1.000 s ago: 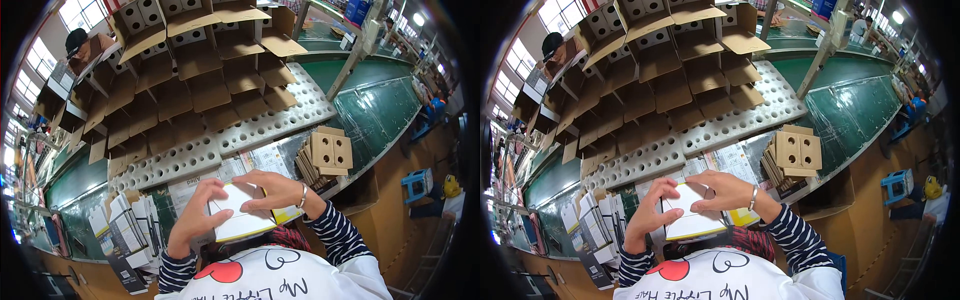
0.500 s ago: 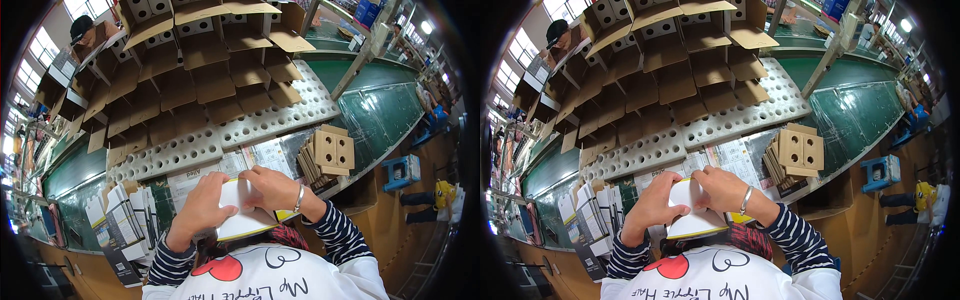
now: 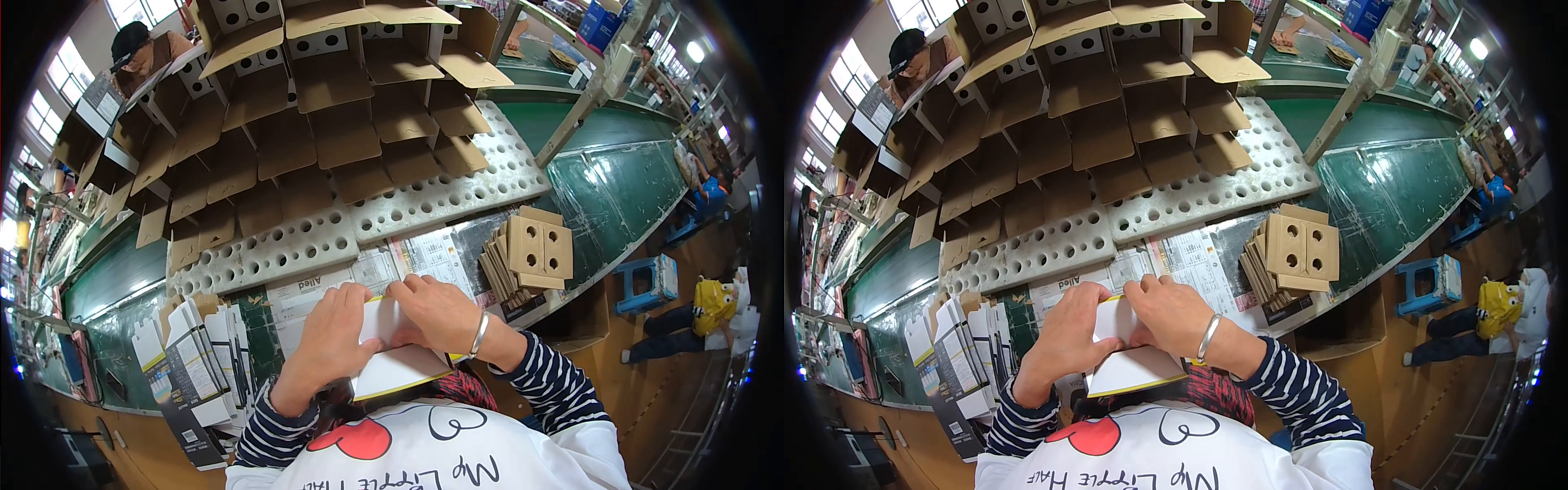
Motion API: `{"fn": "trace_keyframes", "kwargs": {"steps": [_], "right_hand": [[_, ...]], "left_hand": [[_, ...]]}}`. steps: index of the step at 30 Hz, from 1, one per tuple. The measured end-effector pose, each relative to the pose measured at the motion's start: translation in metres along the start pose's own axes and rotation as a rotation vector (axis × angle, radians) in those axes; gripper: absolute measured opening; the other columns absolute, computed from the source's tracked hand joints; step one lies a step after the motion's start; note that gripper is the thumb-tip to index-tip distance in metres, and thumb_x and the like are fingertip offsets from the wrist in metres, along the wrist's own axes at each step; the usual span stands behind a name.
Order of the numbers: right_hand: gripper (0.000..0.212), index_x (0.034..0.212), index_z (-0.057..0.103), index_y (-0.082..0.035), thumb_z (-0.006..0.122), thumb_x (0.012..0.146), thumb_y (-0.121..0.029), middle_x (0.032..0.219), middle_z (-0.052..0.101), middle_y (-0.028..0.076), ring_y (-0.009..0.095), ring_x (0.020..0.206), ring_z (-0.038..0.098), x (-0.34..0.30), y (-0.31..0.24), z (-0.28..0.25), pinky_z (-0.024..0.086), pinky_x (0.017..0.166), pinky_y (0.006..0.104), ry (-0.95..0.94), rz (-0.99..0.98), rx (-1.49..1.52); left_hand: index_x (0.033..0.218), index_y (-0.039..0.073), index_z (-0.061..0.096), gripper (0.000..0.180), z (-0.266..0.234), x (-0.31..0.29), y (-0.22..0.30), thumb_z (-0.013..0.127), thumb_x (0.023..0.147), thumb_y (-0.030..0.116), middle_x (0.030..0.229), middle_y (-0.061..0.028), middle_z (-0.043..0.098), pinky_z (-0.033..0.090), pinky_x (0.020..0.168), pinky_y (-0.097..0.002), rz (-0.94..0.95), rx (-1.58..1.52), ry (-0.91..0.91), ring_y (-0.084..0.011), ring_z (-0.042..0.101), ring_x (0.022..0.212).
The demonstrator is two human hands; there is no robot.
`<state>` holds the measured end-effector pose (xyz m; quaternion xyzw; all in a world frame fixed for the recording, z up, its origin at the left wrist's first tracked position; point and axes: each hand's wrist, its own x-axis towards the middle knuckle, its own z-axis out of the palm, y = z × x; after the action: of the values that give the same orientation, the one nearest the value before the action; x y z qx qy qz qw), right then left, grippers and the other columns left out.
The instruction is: The person assembles cardboard boxes and box inserts by hand on a factory production line.
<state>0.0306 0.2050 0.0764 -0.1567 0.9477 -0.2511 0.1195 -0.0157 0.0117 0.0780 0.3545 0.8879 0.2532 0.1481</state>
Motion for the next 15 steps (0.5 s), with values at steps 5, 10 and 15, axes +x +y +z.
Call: {"fn": "trace_keyframes", "kwargs": {"steps": [5, 10, 15], "right_hand": [[0.055, 0.121, 0.048, -0.002, 0.072, 0.079, -0.030, 0.102, 0.058, 0.017, 0.032, 0.094, 0.059, -0.002, 0.007, -0.002, 0.048, 0.079, 0.0392, 0.028, -0.059, -0.014], [0.059, 0.137, 0.041, -0.003, 0.055, 0.093, -0.039, 0.117, 0.057, 0.019, 0.029, 0.105, 0.058, -0.014, 0.044, -0.009, 0.047, 0.087, 0.0326, -0.093, -0.092, 0.616], [0.068, 0.139, 0.038, -0.006, 0.032, 0.096, -0.058, 0.136, 0.044, 0.015, 0.024, 0.125, 0.043, -0.022, 0.069, 0.033, 0.038, 0.102, 0.0434, 0.124, 0.660, 1.572]], "left_hand": [[0.113, 0.001, 0.047, 0.058, -0.001, 0.000, -0.002, 0.075, 0.070, 0.028, 0.107, -0.0155, 0.054, 0.043, 0.087, -0.0371, -0.042, -0.091, 0.002, -0.0304, 0.053, 0.103], [0.121, 0.001, 0.048, 0.047, 0.039, -0.024, -0.039, 0.055, 0.092, 0.038, 0.116, -0.0135, 0.055, 0.037, 0.096, -0.0340, -0.161, -0.825, 0.283, -0.0236, 0.051, 0.109], [0.129, 0.003, 0.044, 0.073, 0.063, -0.037, -0.033, 0.020, 0.094, 0.063, 0.134, -0.0140, 0.044, 0.026, 0.107, -0.0346, -0.259, -1.360, 0.233, -0.0234, 0.037, 0.128]]}}
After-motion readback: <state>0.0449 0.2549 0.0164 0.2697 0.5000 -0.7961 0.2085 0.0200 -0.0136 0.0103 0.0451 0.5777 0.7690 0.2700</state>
